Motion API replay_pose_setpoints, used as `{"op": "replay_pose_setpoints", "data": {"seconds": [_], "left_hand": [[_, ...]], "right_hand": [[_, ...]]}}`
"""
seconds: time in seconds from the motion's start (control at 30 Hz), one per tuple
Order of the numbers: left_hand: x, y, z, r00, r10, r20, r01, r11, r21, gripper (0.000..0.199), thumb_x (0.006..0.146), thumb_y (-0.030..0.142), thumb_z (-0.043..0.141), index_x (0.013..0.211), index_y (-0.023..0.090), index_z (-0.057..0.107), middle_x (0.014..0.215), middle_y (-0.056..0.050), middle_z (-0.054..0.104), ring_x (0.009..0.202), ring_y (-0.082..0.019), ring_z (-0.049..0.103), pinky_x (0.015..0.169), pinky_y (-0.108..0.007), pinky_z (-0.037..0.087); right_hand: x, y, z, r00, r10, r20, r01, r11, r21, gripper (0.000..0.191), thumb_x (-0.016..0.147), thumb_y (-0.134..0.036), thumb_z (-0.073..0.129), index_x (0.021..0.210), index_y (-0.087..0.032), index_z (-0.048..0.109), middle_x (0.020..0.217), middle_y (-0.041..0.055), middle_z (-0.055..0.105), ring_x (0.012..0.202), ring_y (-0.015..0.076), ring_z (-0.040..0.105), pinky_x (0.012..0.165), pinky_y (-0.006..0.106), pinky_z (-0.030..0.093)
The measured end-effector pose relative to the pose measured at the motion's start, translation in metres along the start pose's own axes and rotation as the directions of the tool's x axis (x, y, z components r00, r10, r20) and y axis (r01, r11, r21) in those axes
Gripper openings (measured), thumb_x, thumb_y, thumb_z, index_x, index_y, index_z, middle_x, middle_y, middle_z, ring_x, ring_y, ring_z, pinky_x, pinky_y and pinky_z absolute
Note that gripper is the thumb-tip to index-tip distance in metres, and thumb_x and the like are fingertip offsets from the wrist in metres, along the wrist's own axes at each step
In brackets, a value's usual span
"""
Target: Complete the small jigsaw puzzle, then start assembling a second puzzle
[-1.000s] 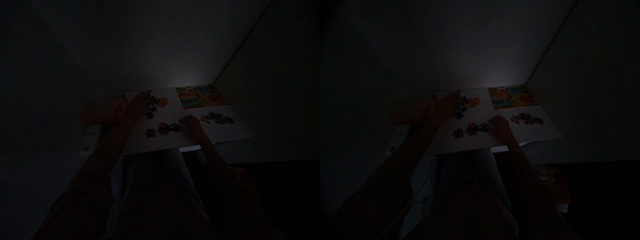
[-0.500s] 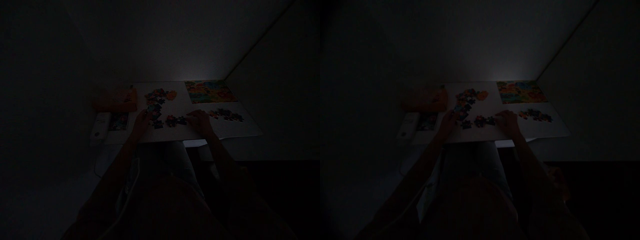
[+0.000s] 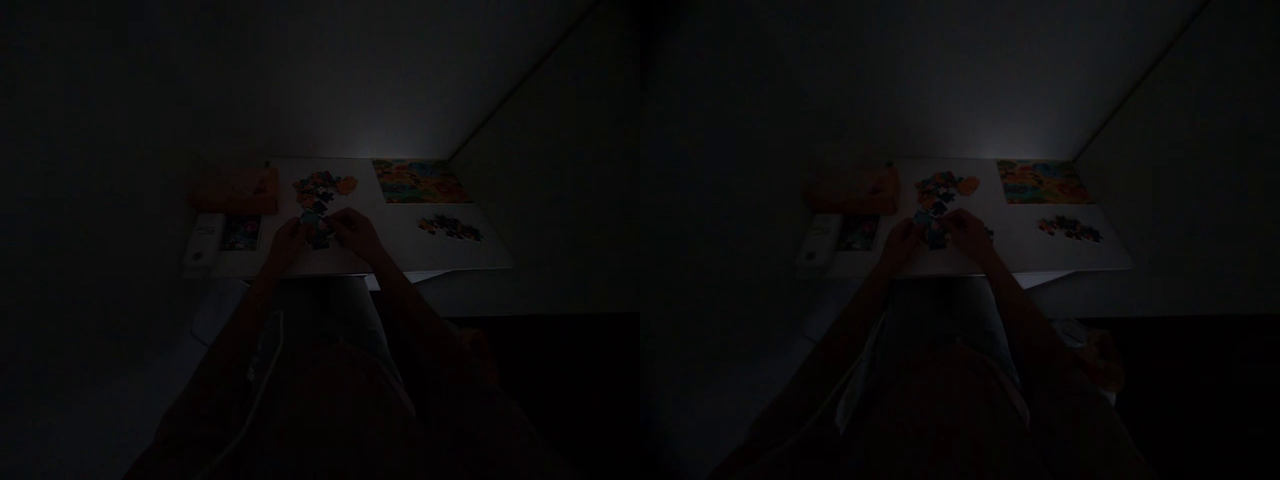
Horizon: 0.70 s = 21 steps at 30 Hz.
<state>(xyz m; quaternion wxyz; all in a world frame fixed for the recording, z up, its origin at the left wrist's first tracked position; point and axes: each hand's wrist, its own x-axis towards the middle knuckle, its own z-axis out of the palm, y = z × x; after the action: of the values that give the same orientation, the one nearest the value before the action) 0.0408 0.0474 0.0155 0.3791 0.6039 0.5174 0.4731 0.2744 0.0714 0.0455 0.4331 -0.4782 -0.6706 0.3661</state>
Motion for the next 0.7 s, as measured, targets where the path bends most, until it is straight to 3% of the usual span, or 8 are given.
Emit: {"op": "replay_pose_setpoints", "data": {"seconds": [0.2, 0.47, 0.6, 0.7], "left_hand": [[0.004, -0.007, 0.003, 0.992, -0.066, -0.111, 0.057, 0.995, -0.085, 0.043, 0.115, 0.064, 0.06, 0.104, 0.024, 0.073, 0.101, -0.009, 0.083, 0.084, -0.02, 0.071, 0.08, -0.033, 0.056], [0.004, -0.002, 0.0, 0.996, -0.04, -0.077, 0.036, 0.998, -0.056, 0.045, 0.107, 0.068, 0.07, 0.109, 0.025, 0.08, 0.101, -0.008, 0.086, 0.091, -0.023, 0.079, 0.087, -0.037, 0.064], [0.004, -0.002, -0.001, 0.995, -0.06, -0.083, 0.057, 0.997, -0.045, 0.042, 0.102, 0.066, 0.076, 0.106, 0.025, 0.081, 0.098, -0.007, 0.087, 0.094, -0.025, 0.081, 0.088, -0.038, 0.065], [0.003, -0.002, -0.002, 0.996, -0.045, -0.074, 0.042, 0.998, -0.042, 0.044, 0.101, 0.068, 0.078, 0.098, 0.024, 0.078, 0.096, -0.007, 0.086, 0.094, -0.026, 0.082, 0.085, -0.037, 0.065]], "right_hand": [[-0.011, -0.023, -0.033, 0.981, 0.013, -0.193, 0.039, 0.965, 0.26, 0.052, 0.087, -0.077, 0.095, 0.097, -0.029, 0.076, 0.096, 0.0028, 0.084, 0.092, 0.0238, 0.08, 0.085, 0.041, 0.068], [-0.025, -0.068, -0.076, 0.941, -0.138, -0.308, 0.208, 0.956, 0.206, 0.044, 0.089, -0.063, 0.101, 0.092, -0.03, 0.072, 0.088, -0.0018, 0.077, 0.09, 0.0199, 0.078, 0.086, 0.037, 0.069], [-0.029, -0.059, -0.098, 0.921, -0.171, -0.351, 0.229, 0.965, 0.131, 0.042, 0.09, -0.058, 0.101, 0.092, -0.03, 0.07, 0.088, -0.0018, 0.076, 0.088, 0.0196, 0.077, 0.085, 0.037, 0.069], [-0.03, -0.029, -0.109, 0.914, -0.128, -0.385, 0.168, 0.983, 0.071, 0.041, 0.088, -0.058, 0.1, 0.092, -0.03, 0.069, 0.094, -0.0003, 0.078, 0.093, 0.0214, 0.078, 0.086, 0.039, 0.07]]}}
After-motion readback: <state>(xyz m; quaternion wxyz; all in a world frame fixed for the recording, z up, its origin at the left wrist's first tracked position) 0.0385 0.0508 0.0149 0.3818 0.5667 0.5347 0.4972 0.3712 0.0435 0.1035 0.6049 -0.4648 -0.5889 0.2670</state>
